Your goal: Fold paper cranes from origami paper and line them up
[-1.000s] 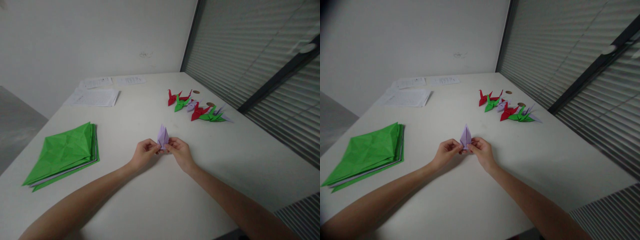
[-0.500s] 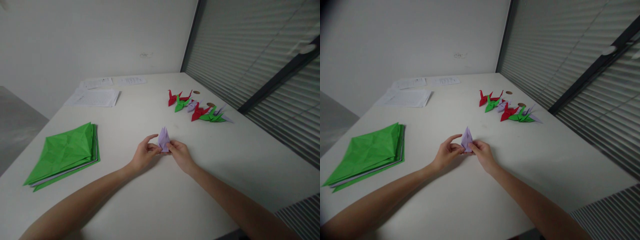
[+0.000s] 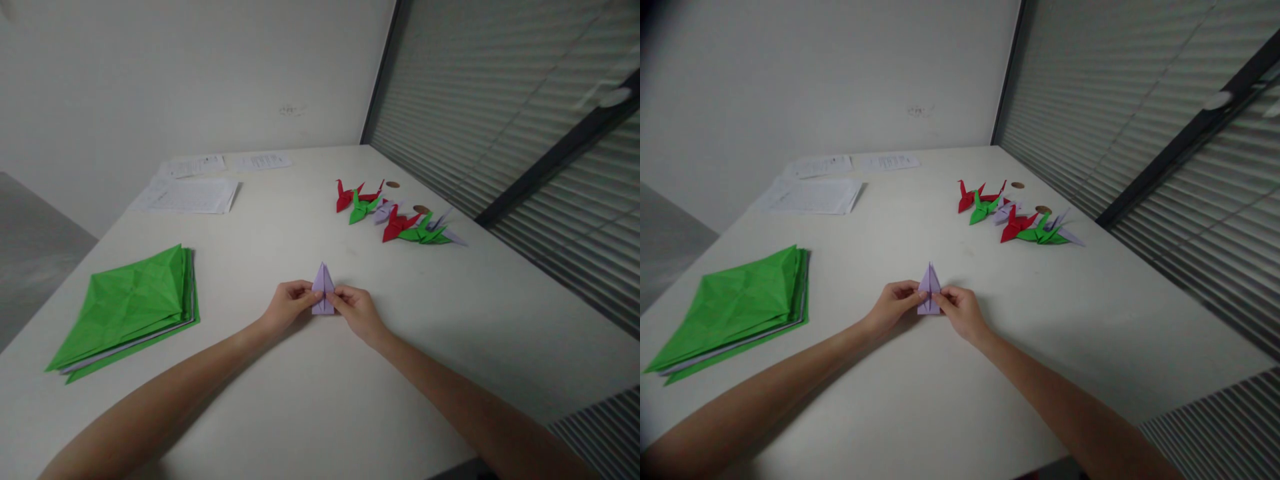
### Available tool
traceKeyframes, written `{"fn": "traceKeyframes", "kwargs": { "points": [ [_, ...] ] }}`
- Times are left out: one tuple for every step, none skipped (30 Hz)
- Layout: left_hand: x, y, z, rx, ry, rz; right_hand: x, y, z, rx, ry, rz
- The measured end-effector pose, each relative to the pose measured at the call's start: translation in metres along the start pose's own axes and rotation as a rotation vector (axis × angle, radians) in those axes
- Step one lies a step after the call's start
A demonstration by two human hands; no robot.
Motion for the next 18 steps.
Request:
{"fn": "traceKeyframes", "kwargs": {
  "points": [
    [-0.001,0.000,0.000,0.005,0.003,0.001,0.000,0.000,0.000,-0.008,-0.002,-0.004],
    [-0.001,0.001,0.000,0.013,0.006,0.006,-0.001,-0.001,0.000,-0.015,-0.003,-0.009],
    [-0.002,0.002,0.001,0.023,0.005,0.012,-0.001,-0.003,0.000,-0.022,-0.003,-0.015],
    [-0.002,0.003,0.001,0.034,0.000,0.016,-0.002,-0.004,0.000,-0.030,-0.005,-0.022],
    [-0.002,0.004,0.002,0.044,-0.007,0.020,-0.002,-0.006,0.000,-0.037,-0.006,-0.028],
    [-0.003,0.004,0.003,0.053,-0.013,0.024,-0.003,-0.007,0.001,-0.045,-0.008,-0.034],
    [-0.003,0.005,0.003,0.061,-0.018,0.025,-0.003,-0.009,0.001,-0.053,-0.010,-0.039],
    [-0.003,0.005,0.003,0.067,-0.017,0.025,-0.003,-0.010,0.001,-0.063,-0.009,-0.044],
    [-0.003,0.004,0.002,0.071,-0.014,0.022,-0.004,-0.011,0.001,-0.073,-0.011,-0.050],
    [-0.003,0.004,0.002,0.073,-0.005,0.018,-0.004,-0.011,0.001,-0.083,-0.012,-0.057],
    [-0.003,0.003,0.001,0.073,0.007,0.015,-0.004,-0.012,0.001,-0.094,-0.014,-0.064],
    [-0.002,0.003,-0.001,0.072,0.019,0.013,-0.004,-0.012,0.001,-0.109,-0.015,-0.073],
    [-0.002,0.002,-0.001,0.074,0.028,0.012,-0.004,-0.013,0.001,-0.131,-0.016,-0.086],
    [-0.002,0.002,-0.002,0.081,0.032,0.014,-0.005,-0.014,0.001,-0.166,-0.013,-0.108],
    [-0.002,0.001,-0.002,0.095,0.030,0.018,-0.005,-0.016,0.000,-0.219,-0.005,-0.143],
    [-0.002,0.001,-0.002,0.114,0.023,0.024,-0.006,-0.020,-0.001,-0.288,0.006,-0.191],
    [-0.002,0.001,-0.001,0.139,0.012,0.028,-0.008,-0.024,-0.001,-0.370,0.015,-0.247],
    [-0.002,0.001,-0.001,0.168,0.000,0.031,-0.009,-0.028,-0.001,-0.457,0.018,-0.304]
  ]
}}
Point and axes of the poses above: each hand's wrist, its own x-axis towards the middle knuckle, its own z-axis out of the palm, y = z × x, the point moved 7 cm from there along x, towards the middle knuckle, and after that the axes turned 5 degrees about -y, right-handed, at the moved point
